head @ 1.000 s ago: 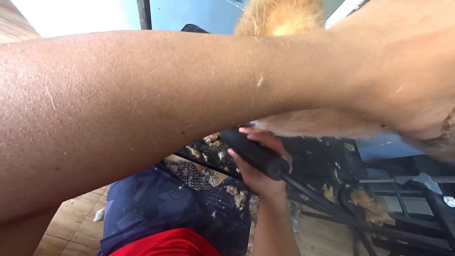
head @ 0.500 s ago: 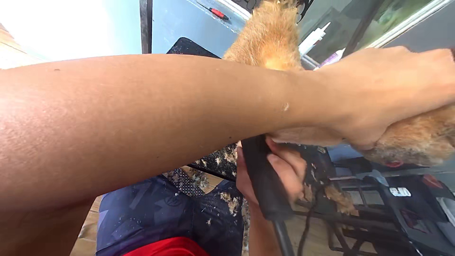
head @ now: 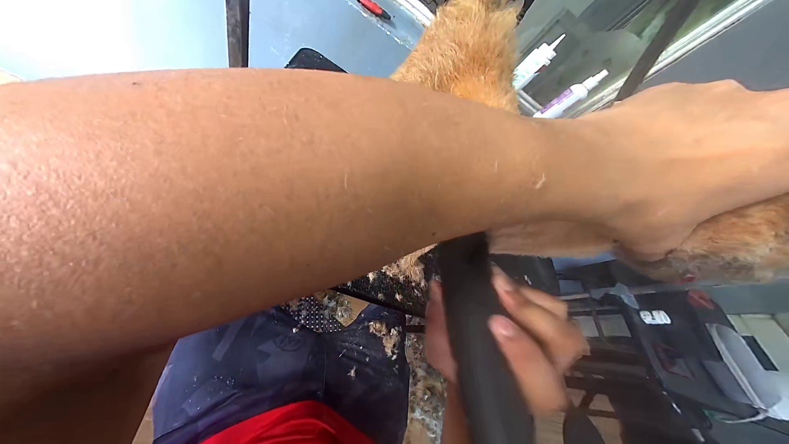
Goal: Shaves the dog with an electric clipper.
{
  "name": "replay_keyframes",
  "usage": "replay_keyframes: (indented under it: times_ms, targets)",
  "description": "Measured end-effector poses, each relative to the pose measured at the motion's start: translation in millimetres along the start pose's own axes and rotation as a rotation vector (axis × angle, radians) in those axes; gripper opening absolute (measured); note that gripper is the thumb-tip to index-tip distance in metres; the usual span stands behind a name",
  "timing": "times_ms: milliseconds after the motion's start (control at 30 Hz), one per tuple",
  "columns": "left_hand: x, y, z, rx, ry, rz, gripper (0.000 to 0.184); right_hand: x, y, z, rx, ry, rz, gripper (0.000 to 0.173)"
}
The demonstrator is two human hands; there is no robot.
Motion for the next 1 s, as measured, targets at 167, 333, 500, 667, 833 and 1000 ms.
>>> replay_keyframes:
  times_ms: [167, 333, 500, 667, 833, 1000]
  targets:
    - [-1.0, 0.0, 2.4, -0.005, -0.029, -0.012, 0.091, -45.3, 14.6, 16.5, -0.064, 0.016, -0.052, 0.042]
    - [-3.4, -5.9, -2.3, 0.01, -0.039, 0.011, 0.098, -67.3, 23.4, 35.9, -0.235, -0.143, -0.113, 0.04]
    - [-1.1, -1.9, 0.1, 0.002, -0.035, 0.004, 0.101, -92.7, 52.8, 40.5, -0.411, -0.331, -0.334, 0.04]
    - [0.6, 14.6, 3.7, -0.061, -0.017, -0.008, 0.097, -34.1, 47.1, 33.1, -0.593, -0.604, -0.17, 0.053]
    - [16.9, 95.7, -14.2, -0.445, 0.137, 0.5, 0.04, 40.3, -32.5, 16.4, -0.365, -0.551, -0.023, 0.054]
    - [-18.2, 223.8, -142.8, 0.341, 0.305, 0.609, 0.042, 30.0, -93.2, 16.9, -0.444, -0.457, 0.039, 0.046]
Point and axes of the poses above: each hand's wrist, its own y-axis away from the middle knuckle, its own x-axis out of the back of the hand, z = x × y, the point moved 8 cm from there along -y, towards the middle knuckle, and after that the axes turned 10 degrees about x, right-handed, at the moved point
